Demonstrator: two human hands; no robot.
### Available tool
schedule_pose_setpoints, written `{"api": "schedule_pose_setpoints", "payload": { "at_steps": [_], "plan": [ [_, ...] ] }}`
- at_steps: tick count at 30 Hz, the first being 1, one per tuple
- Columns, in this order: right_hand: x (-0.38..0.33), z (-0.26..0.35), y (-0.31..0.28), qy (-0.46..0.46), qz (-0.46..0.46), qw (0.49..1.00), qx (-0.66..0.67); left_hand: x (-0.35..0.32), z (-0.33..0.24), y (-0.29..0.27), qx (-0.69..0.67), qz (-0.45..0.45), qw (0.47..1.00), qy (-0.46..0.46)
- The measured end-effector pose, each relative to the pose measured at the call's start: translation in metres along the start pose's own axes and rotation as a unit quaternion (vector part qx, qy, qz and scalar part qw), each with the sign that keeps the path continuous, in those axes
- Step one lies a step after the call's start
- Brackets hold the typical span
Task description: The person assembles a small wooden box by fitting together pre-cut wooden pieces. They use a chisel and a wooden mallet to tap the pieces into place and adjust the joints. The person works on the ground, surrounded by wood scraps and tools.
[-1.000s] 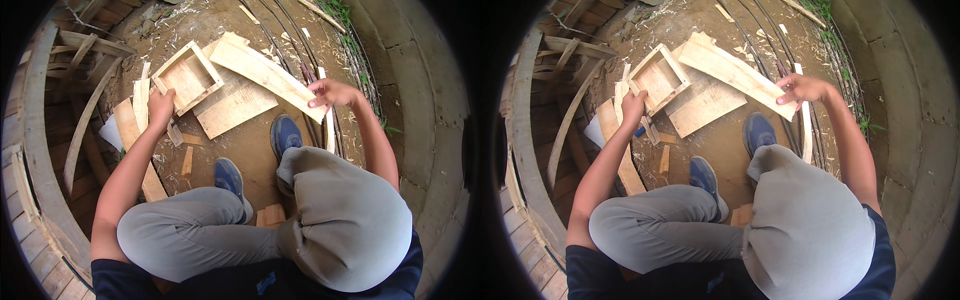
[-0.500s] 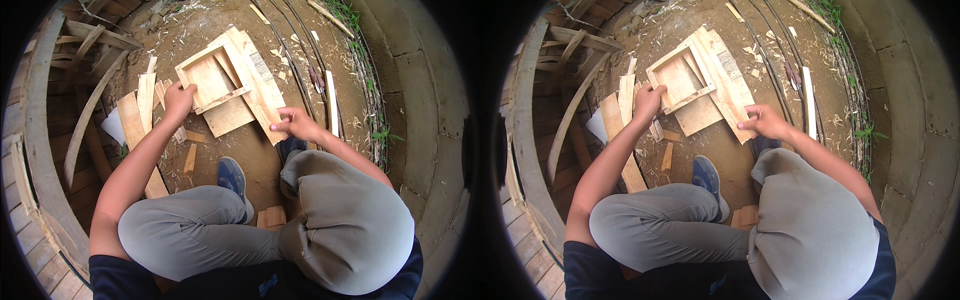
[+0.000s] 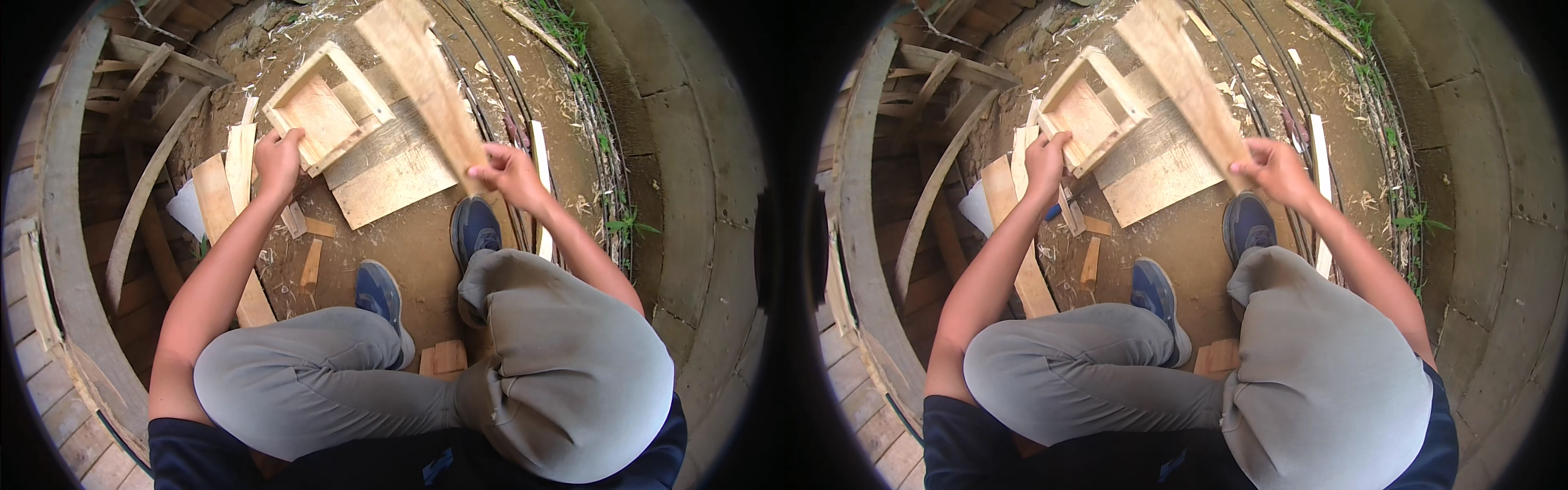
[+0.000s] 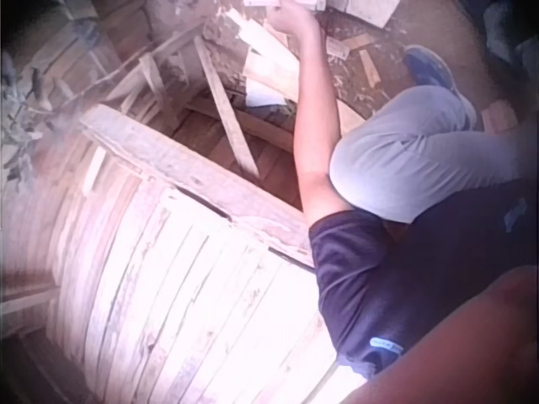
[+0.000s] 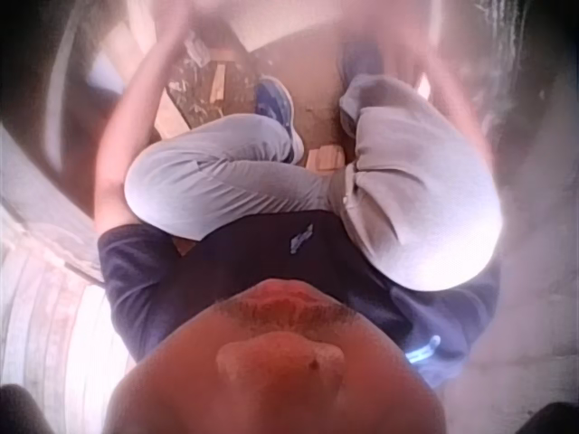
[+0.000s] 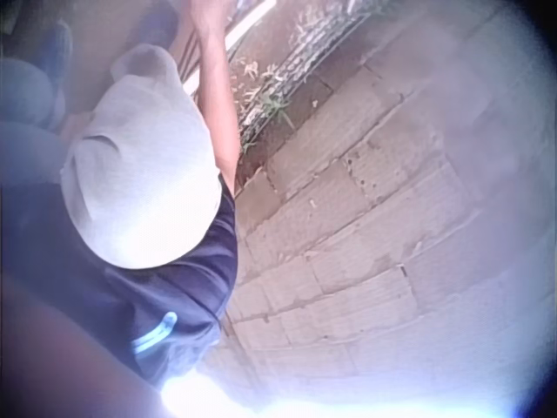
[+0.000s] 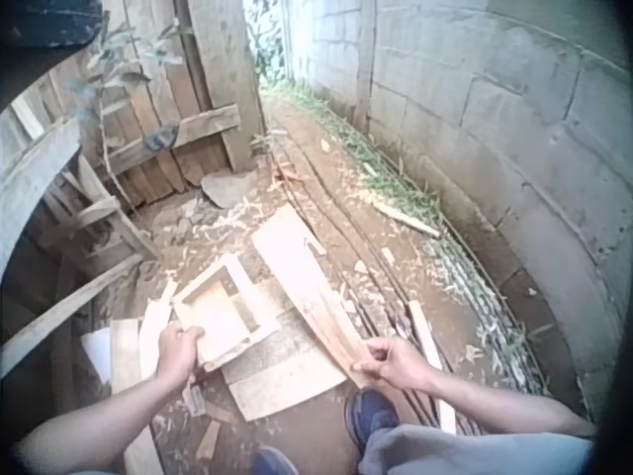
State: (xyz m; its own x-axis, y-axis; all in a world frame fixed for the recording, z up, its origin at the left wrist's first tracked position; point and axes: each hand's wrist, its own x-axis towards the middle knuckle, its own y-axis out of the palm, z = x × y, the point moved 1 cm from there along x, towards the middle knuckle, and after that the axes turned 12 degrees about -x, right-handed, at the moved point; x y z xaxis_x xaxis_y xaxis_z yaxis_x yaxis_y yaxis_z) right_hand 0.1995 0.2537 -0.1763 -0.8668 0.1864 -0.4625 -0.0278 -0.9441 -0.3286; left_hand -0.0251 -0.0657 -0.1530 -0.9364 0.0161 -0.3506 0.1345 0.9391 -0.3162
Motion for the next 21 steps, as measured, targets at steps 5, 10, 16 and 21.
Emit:
{"api": "schedule_pose_setpoints", "payload": {
  "at_steps": [5,10,16,21],
  "plan": [
    [0.040,0.003,-0.079,-0.016,-0.270,0.906,-0.326,0.027,-0.006,-0.029,-0.094,-0.083,0.992,0.033],
    [0.056,-0.045,-0.086,-0.247,-0.342,0.775,-0.471,0.047,-0.006,-0.050,-0.104,-0.070,0.992,0.008],
    [0.083,-0.044,-0.076,-0.314,-0.343,0.727,-0.505,0.040,0.006,-0.050,-0.019,-0.003,0.999,-0.030],
    [0.075,-0.025,-0.065,-0.204,-0.363,0.743,-0.524,0.017,0.000,-0.032,0.038,0.041,0.998,-0.027]
  ]
}}
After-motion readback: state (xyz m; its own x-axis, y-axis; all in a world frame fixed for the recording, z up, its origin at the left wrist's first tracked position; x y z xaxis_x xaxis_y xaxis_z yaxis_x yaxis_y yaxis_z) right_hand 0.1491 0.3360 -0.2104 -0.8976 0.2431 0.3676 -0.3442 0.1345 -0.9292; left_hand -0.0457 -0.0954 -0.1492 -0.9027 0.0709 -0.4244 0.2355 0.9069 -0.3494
